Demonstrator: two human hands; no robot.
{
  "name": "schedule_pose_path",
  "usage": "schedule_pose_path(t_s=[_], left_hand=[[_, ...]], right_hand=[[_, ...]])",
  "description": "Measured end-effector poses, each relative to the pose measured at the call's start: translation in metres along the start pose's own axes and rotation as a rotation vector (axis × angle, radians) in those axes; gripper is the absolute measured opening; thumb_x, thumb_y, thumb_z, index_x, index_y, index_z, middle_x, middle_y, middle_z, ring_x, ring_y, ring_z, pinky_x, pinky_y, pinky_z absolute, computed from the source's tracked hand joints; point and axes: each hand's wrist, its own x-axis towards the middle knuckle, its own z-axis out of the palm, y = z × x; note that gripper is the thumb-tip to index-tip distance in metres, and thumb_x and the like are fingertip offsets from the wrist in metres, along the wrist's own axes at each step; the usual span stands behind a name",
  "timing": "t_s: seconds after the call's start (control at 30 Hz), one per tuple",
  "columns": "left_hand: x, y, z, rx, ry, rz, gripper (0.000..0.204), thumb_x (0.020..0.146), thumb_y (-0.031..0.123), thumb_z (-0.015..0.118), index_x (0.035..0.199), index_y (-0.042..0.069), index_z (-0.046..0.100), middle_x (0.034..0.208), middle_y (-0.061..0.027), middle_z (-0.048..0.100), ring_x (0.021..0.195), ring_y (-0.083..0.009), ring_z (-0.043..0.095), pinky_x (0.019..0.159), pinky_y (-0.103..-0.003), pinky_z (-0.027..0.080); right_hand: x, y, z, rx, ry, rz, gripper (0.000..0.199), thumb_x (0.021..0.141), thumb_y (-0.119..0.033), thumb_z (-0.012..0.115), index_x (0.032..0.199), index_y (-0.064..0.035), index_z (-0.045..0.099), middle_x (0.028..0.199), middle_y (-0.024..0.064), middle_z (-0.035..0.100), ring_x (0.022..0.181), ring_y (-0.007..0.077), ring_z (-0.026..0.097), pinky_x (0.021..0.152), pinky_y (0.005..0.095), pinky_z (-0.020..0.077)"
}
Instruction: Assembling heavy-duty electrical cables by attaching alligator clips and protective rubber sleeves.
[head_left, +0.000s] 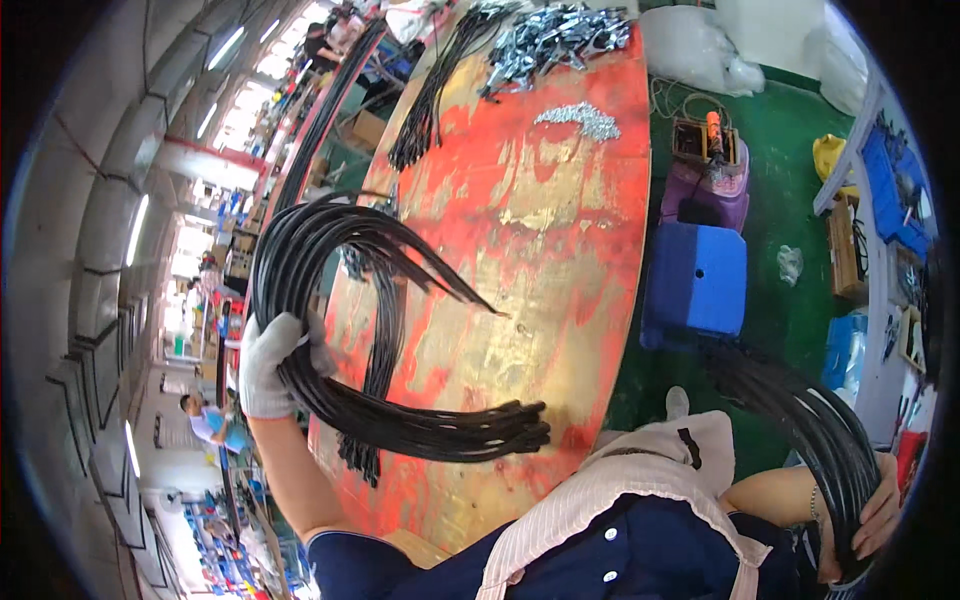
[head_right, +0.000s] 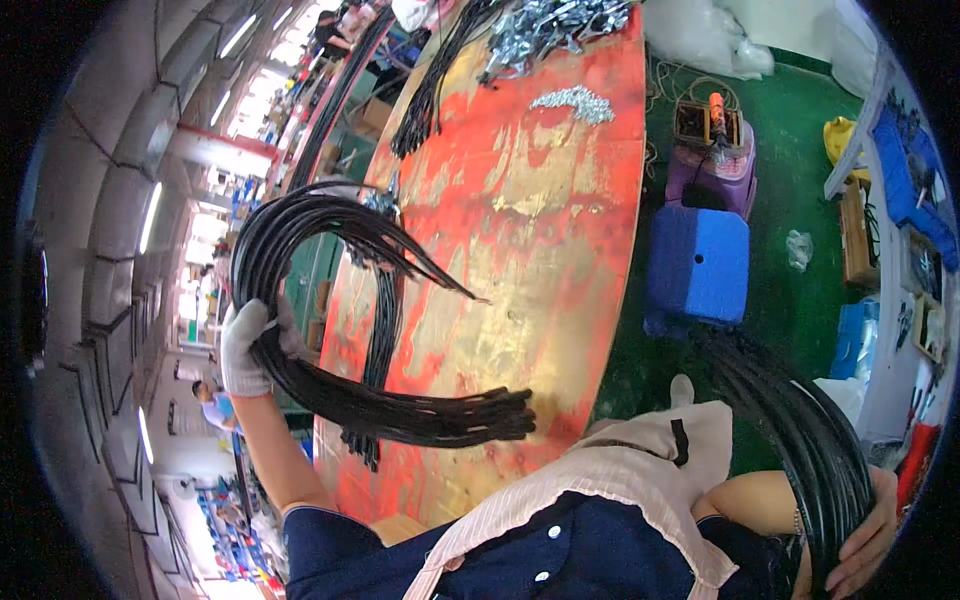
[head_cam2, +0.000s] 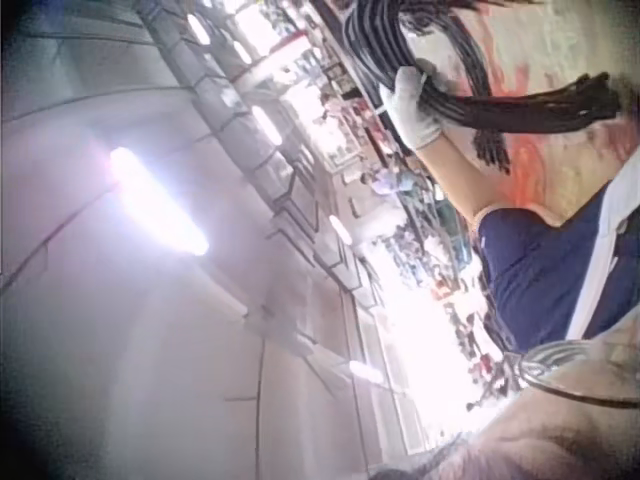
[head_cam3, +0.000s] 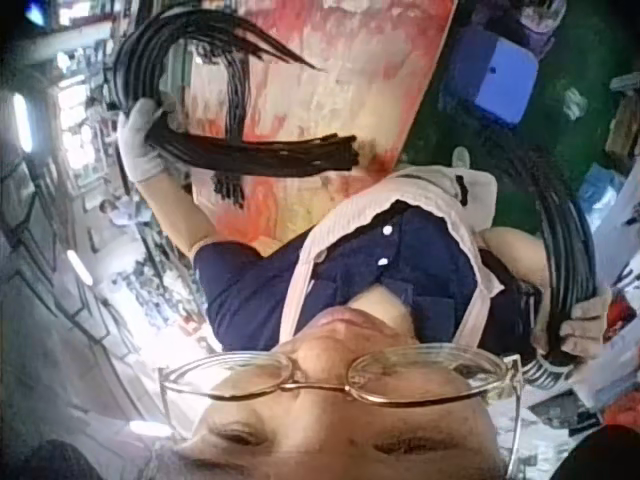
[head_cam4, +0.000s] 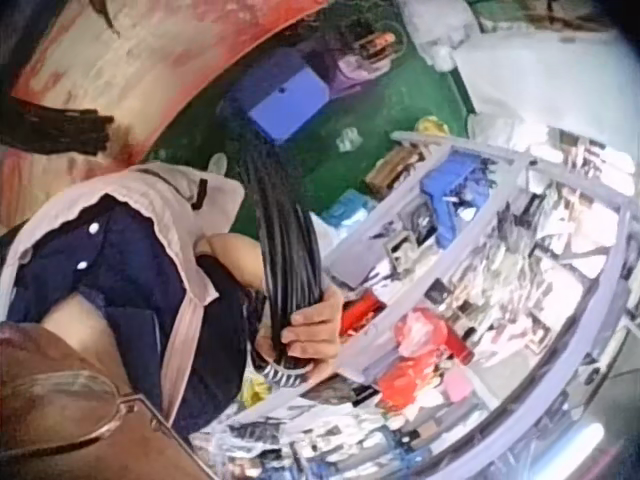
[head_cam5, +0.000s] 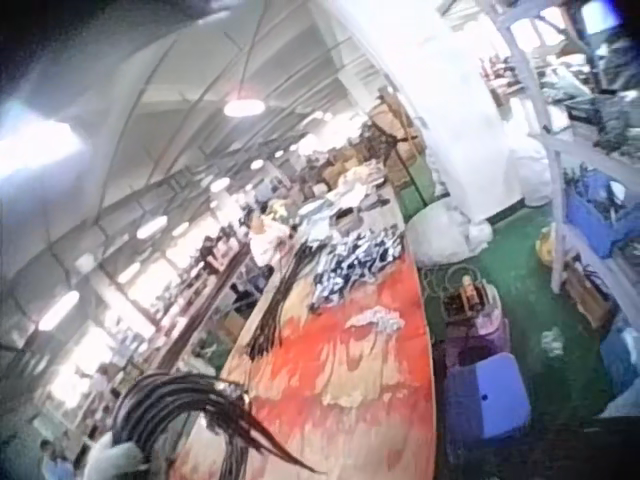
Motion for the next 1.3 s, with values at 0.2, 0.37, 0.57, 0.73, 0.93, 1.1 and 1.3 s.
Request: schedule_pose_path(t_s=[0.2, 0.37, 0.57, 0.73, 0.93, 1.1, 1.3], left_hand=[[0.147, -0.029, 0.070, 0.965, -0.246, 0.090, 0.050, 0.076, 0.036, 0.065, 0.104, -0.005, 0.062, 0.090, -0.0165, 0.068, 0.079, -0.0261, 0.065, 0.075, -0.036, 0.050], [0.252, -0.173, 0.156, 1.371, -0.460, -0.114, 0.058, 0.074, 0.048, 0.064, 0.111, 0.004, 0.067, 0.116, -0.0230, 0.064, 0.108, -0.0361, 0.063, 0.090, -0.042, 0.050], [0.227, -0.365, 0.240, 1.077, -0.293, -0.339, 0.083, 0.075, 0.048, 0.068, 0.136, -0.003, 0.044, 0.118, -0.0260, 0.063, 0.112, -0.0373, 0.061, 0.095, -0.042, 0.048], [0.172, -0.378, 0.208, 0.861, -0.136, -0.114, 0.091, 0.071, 0.057, 0.072, 0.133, -0.004, 0.043, 0.117, -0.0297, 0.061, 0.111, -0.0402, 0.060, 0.096, -0.044, 0.047], [0.110, -0.406, 0.051, 1.102, -0.292, -0.237, 0.054, 0.089, 0.055, 0.055, 0.120, 0.011, 0.061, 0.110, -0.0186, 0.067, 0.106, -0.0353, 0.061, 0.093, -0.043, 0.046], [0.095, -0.429, -0.018, 1.248, -0.466, 0.014, 0.069, 0.082, 0.065, 0.058, 0.127, 0.012, 0.056, 0.130, -0.0129, 0.056, 0.132, -0.0266, 0.043, 0.114, -0.050, 0.019], [0.084, -0.447, -0.038, 1.133, -0.180, 0.180, 0.047, 0.078, 0.052, 0.068, 0.094, 0.008, 0.068, 0.103, -0.0116, 0.067, 0.108, -0.0276, 0.057, 0.106, -0.042, 0.033]], right_hand=[[-0.020, 0.006, -0.001, -0.308, 0.014, 0.096, 0.057, 0.059, -0.048, 0.085, 0.103, -0.0208, 0.060, 0.080, -0.0102, 0.053, 0.066, 0.0019, 0.052, 0.063, 0.0193, 0.0382], [-0.015, 0.008, 0.009, -0.431, -0.039, 0.219, 0.050, 0.061, -0.045, 0.082, 0.100, -0.0219, 0.059, 0.080, -0.0080, 0.048, 0.070, 0.0075, 0.046, 0.070, 0.0279, 0.0322], [0.011, 0.003, 0.036, -0.475, -0.103, 0.245, 0.021, 0.088, -0.030, 0.056, 0.106, -0.0200, 0.053, 0.085, -0.0029, 0.048, 0.074, 0.0129, 0.049, 0.070, 0.0326, 0.0423], [0.009, 0.030, 0.005, -0.565, -0.249, 0.261, 0.035, 0.086, -0.040, 0.063, 0.110, -0.0186, 0.051, 0.091, -0.0001, 0.048, 0.078, 0.0166, 0.050, 0.071, 0.0377, 0.0448], [-0.025, 0.074, 0.010, -0.791, -0.132, 0.299, 0.036, 0.066, -0.033, 0.064, 0.098, -0.0180, 0.057, 0.080, -0.0012, 0.037, 0.074, 0.0164, 0.037, 0.071, 0.0338, 0.0305], [-0.008, 0.094, 0.037, -0.425, 0.057, 0.382, 0.038, 0.059, -0.026, 0.071, 0.094, -0.0164, 0.062, 0.079, -0.0032, 0.045, 0.074, 0.0122, 0.045, 0.074, 0.0299, 0.0331], [0.001, 0.130, 0.107, 0.082, 0.186, 0.564, 0.030, 0.054, -0.019, 0.073, 0.082, -0.0181, 0.062, 0.075, -0.0050, 0.053, 0.070, 0.0091, 0.052, 0.075, 0.0242, 0.0403]])
